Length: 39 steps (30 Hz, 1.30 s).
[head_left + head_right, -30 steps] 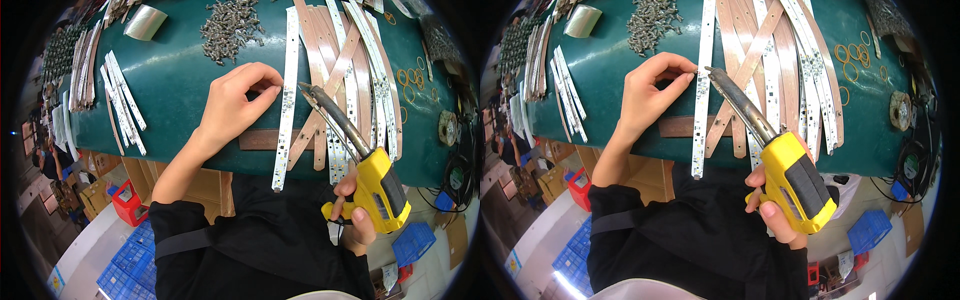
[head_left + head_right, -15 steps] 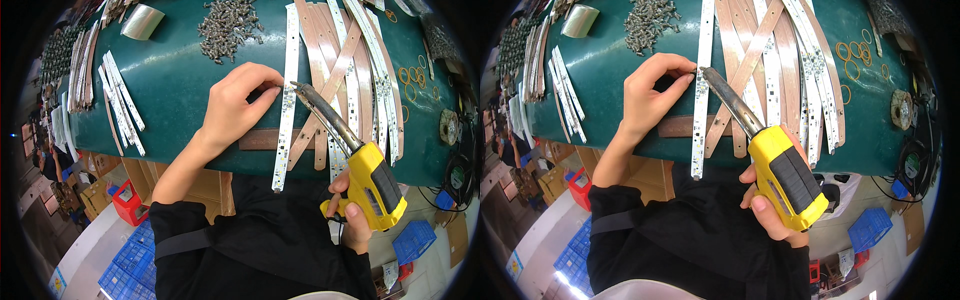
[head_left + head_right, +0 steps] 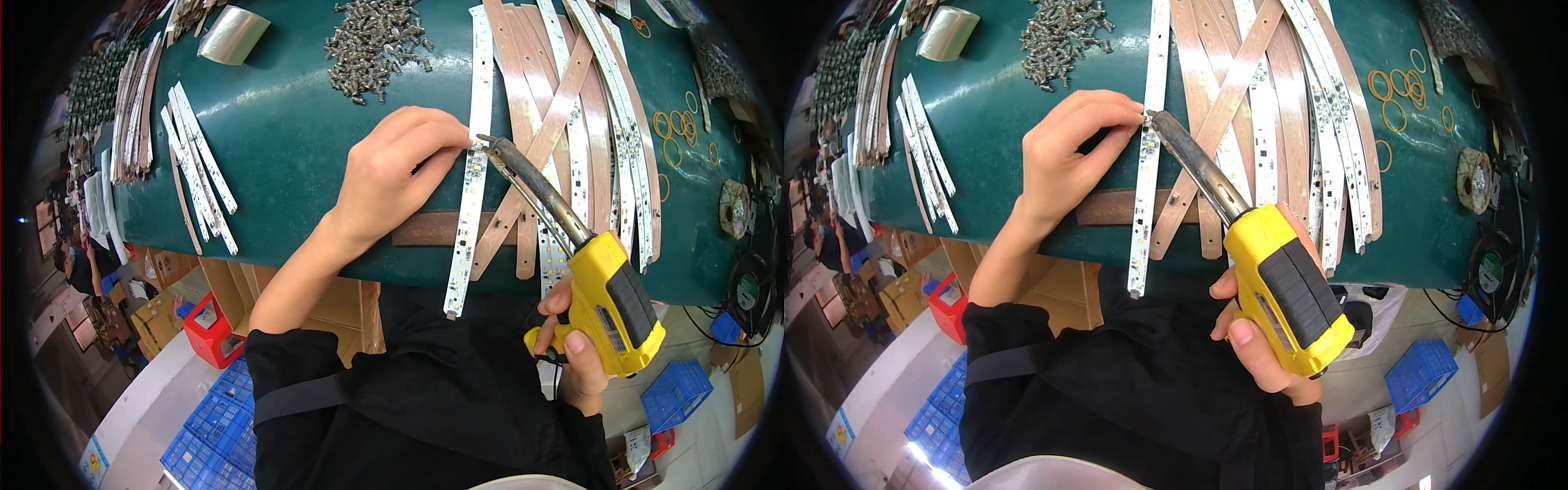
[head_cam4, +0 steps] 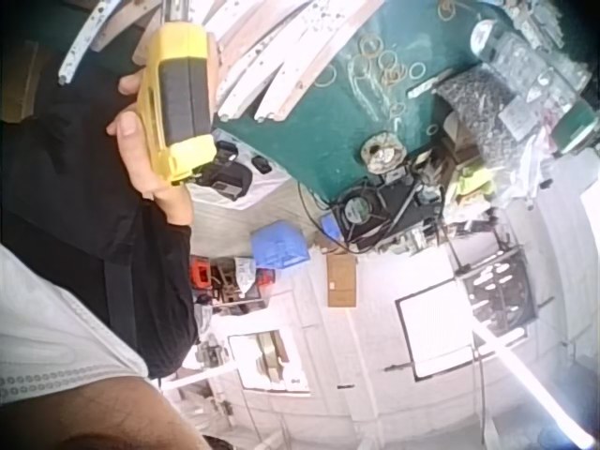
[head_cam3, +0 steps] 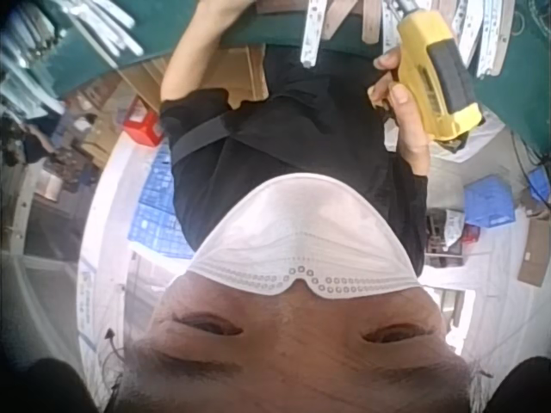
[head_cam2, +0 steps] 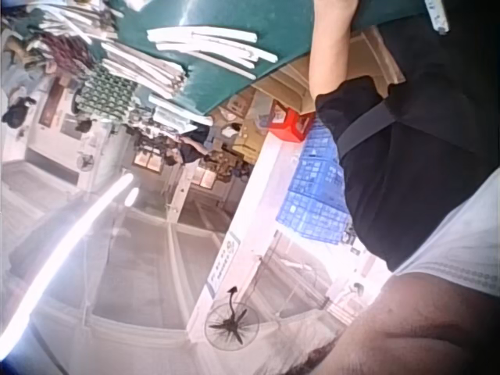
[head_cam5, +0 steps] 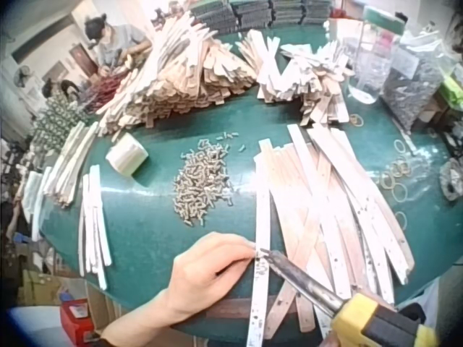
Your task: The person solders small metal components onto LED light strips using a handheld soldering gun on a workbench, then places the finished LED strips into a cardboard box.
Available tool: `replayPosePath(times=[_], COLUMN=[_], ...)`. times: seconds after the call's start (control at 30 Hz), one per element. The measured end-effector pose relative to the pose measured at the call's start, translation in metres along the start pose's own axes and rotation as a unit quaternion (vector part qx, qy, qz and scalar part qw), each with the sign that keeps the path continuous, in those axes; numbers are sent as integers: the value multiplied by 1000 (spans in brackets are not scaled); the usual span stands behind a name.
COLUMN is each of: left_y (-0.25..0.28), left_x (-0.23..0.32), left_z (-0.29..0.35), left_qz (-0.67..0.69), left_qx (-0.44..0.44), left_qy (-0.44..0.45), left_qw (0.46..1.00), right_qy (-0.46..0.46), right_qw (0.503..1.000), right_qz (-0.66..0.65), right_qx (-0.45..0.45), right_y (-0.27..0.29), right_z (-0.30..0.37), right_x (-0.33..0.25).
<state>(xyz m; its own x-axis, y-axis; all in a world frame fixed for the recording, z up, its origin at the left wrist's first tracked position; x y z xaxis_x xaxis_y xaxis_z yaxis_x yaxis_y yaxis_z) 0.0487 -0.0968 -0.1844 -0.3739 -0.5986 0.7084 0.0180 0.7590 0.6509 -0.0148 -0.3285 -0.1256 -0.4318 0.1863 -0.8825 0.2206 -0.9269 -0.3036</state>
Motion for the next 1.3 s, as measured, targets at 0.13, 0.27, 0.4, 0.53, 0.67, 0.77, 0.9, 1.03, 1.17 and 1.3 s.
replayPosePath(times=[0.13,0.27,0.4,0.53,0.67,0.77,0.9,1.03,1.17,1.3], left_y=[-3,-1,-1,5,10,-2,-5,8,15,14], left_x=[-3,-3,-3,10,28,31,37,22,16,13], left_z=[0,-1,3,4,6,19,30,22,8,2], left_qz=[-18,-41,-19,41,-71,-151,-160,-103,-5,59], left_qx=[9,3,12,6,-33,-72,-42,40,20,-32], left_qy=[-29,-43,-7,92,-17,-89,-65,-15,100,197], left_qw=[999,998,1000,995,997,982,984,994,995,978], right_qy=[2,5,14,28,40,48,16,-21,79,104], right_qw=[1000,1000,1000,999,999,997,999,1000,982,932], right_qz=[-2,-7,-9,-15,1,8,-31,-9,-172,-331], right_qx=[2,2,7,20,31,53,-31,-16,-5,-100], right_y=[0,1,2,8,8,3,18,13,-11,-30], right_z=[0,-1,4,8,9,8,12,12,-8,-33], right_x=[0,-1,0,-2,-8,-11,-11,-18,-11,1])
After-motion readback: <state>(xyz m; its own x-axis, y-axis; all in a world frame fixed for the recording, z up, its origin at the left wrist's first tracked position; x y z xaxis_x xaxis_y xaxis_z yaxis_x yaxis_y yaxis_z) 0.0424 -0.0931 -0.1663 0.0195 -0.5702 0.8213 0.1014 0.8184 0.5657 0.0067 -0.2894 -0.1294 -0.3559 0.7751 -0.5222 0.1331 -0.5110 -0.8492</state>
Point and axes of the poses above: each hand's wrist, its own z-axis away from the middle knuckle, its own y-axis out of the back of the hand, x = y × z, the point moved 1 cm from there along -z, towards the middle knuckle, and after that the axes turned 9 degrees about -x, right-handed, at the moved point
